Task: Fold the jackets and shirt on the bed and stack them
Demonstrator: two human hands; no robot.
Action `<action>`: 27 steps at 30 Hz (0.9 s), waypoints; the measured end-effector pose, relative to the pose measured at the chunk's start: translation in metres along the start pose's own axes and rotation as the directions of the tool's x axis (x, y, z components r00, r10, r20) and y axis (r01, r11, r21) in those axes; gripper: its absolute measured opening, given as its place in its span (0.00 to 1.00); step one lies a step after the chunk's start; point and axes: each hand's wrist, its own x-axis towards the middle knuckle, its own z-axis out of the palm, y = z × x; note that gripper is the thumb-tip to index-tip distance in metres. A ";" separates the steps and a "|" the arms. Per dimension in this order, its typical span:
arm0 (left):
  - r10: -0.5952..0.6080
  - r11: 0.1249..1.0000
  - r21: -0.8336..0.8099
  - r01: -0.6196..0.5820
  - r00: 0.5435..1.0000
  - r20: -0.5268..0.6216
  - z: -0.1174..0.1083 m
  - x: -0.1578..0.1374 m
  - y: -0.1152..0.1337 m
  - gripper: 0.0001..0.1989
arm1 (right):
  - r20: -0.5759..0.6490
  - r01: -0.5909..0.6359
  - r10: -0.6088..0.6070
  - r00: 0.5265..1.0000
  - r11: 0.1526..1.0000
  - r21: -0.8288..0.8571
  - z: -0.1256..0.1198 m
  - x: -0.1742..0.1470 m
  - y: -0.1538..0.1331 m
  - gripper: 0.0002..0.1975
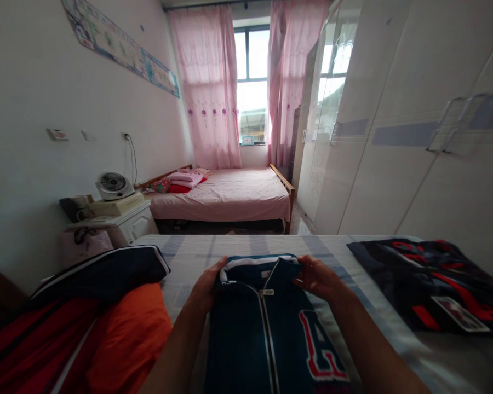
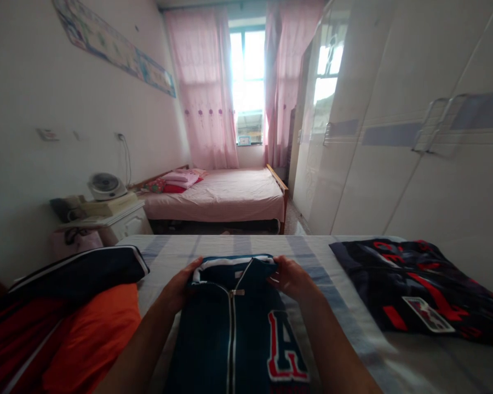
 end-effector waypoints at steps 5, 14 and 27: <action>-0.037 0.979 -0.198 0.047 0.998 0.053 -0.011 0.005 0.002 0.06 | 0.127 -0.142 0.119 0.985 0.972 0.188 0.004 -0.002 -0.004 0.09; 0.077 0.975 -0.220 -0.024 0.969 0.235 -0.015 -0.002 0.004 0.21 | 0.258 -0.244 0.111 0.960 0.782 0.573 0.003 -0.005 0.004 0.14; 0.084 0.852 0.472 -0.228 0.948 0.306 -0.017 -0.016 0.018 0.27 | 0.393 -0.098 -0.058 0.918 0.926 0.366 0.003 -0.014 -0.006 0.25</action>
